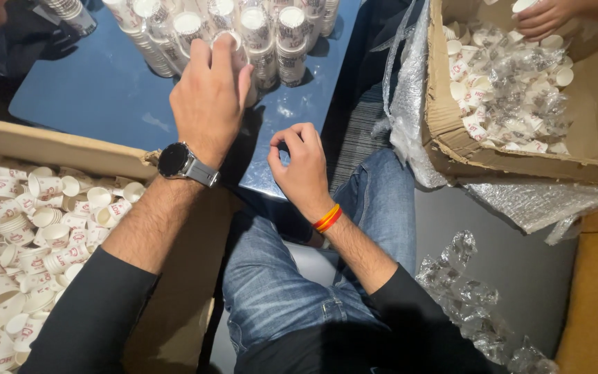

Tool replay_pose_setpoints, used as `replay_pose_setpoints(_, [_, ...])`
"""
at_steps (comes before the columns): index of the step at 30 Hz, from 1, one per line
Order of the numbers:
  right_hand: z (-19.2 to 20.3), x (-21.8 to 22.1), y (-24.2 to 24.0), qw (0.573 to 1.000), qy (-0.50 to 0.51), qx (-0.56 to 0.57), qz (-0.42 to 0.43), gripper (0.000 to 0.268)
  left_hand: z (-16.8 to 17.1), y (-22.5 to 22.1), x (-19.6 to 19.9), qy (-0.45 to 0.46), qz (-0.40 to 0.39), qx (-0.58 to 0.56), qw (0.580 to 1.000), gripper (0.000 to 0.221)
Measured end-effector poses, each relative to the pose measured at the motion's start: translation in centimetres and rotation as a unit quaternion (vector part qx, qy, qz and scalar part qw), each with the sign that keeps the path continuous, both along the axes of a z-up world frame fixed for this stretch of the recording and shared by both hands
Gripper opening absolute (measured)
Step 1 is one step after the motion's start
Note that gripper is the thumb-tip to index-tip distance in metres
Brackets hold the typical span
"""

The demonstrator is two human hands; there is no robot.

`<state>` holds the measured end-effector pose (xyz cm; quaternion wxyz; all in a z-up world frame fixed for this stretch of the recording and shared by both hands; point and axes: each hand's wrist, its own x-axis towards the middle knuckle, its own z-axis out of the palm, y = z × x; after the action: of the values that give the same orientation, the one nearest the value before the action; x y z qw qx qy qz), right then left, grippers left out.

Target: The recorder is sorting and stacking small paper cups from a large box onto a table.

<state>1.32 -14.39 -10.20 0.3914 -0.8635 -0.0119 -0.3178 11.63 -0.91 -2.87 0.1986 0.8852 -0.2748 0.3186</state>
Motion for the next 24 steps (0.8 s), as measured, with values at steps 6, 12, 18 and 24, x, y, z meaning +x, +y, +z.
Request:
replay_pose_setpoints(6, [-0.2,-0.1,0.1,1.0,0.0,0.0,-0.004,0.012,-0.1,0.0,-0.2,0.002,-0.017,-0.035,0.999,0.06])
replay_pose_setpoints(12, [0.0,-2.0,-0.5,0.998,0.017,0.02,0.048,0.013,1.3,0.3,-1.2,0.0,-0.017,-0.043,0.999,0.054])
replay_pose_setpoints(18, [-0.7,-14.9,-8.6,0.987,0.149,-0.062,-0.008,0.031,6.0,1.1,-6.3,0.102,-0.142,0.041,0.984,0.032])
replay_pose_setpoints(24, [-11.0,-31.4,-28.6,0.679,0.661,-0.293,-0.128,0.062,6.2,6.1,-13.8,0.265,-0.194,0.171,0.929,0.022])
